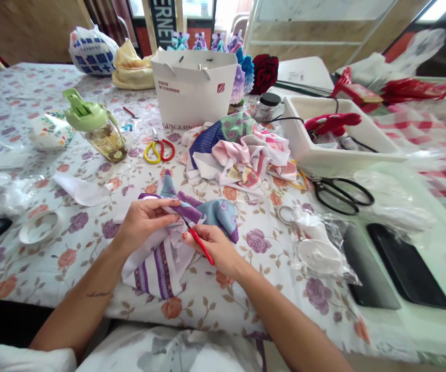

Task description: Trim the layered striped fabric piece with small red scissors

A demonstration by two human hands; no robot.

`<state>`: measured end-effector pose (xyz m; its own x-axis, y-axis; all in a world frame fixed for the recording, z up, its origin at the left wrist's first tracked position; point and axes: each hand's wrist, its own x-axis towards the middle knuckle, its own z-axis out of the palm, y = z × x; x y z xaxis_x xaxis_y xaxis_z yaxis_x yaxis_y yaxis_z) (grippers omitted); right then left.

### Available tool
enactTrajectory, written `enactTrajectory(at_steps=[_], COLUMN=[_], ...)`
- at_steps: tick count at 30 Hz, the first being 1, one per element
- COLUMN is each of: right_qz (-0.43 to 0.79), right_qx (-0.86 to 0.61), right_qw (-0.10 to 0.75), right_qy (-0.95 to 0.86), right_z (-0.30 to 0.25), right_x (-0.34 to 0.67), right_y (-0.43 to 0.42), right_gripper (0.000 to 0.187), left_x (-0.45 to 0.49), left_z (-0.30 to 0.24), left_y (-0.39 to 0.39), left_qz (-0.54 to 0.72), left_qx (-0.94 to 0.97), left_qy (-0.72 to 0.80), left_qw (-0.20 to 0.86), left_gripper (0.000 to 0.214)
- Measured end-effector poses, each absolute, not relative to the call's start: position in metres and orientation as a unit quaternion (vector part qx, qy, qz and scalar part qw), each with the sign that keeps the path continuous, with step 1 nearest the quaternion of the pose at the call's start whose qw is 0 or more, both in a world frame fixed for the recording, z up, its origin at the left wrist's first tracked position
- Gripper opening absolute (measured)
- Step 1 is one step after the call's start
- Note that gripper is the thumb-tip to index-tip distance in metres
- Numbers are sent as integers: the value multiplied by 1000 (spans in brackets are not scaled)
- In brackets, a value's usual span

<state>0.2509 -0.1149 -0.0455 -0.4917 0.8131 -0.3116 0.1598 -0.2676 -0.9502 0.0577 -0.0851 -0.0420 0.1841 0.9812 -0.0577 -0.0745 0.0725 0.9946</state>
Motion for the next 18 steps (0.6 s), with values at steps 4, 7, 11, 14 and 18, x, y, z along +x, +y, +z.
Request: enactTrajectory(at_steps=[4, 7, 11, 14, 18], right_qz=[666, 665, 664, 664, 664], right_qx=[-434, -433, -435, -437, -437], right_qw=[240, 239, 236, 234, 230], right_qy=[-558, -560, -560, -560, -562], right_z=[-47, -48, -47, -47, -49], right_x=[252, 252, 252, 251, 252], right_y=[-114, -114, -114, -114, -114], right_gripper=[55, 54, 55, 55, 53], left_x=[56, 56, 55, 54, 54], left_z=[-44, -44, -43, -44, -45], left_y=[-85, -85, -85, -85, -85], left_qz=[446, 441, 432, 423, 421], left_qx=[520, 530, 558, 568, 570], left_qy=[442, 448, 462, 463, 460], left_qw=[579, 570, 536, 534, 535], left_gripper=[33, 34, 33, 34, 34])
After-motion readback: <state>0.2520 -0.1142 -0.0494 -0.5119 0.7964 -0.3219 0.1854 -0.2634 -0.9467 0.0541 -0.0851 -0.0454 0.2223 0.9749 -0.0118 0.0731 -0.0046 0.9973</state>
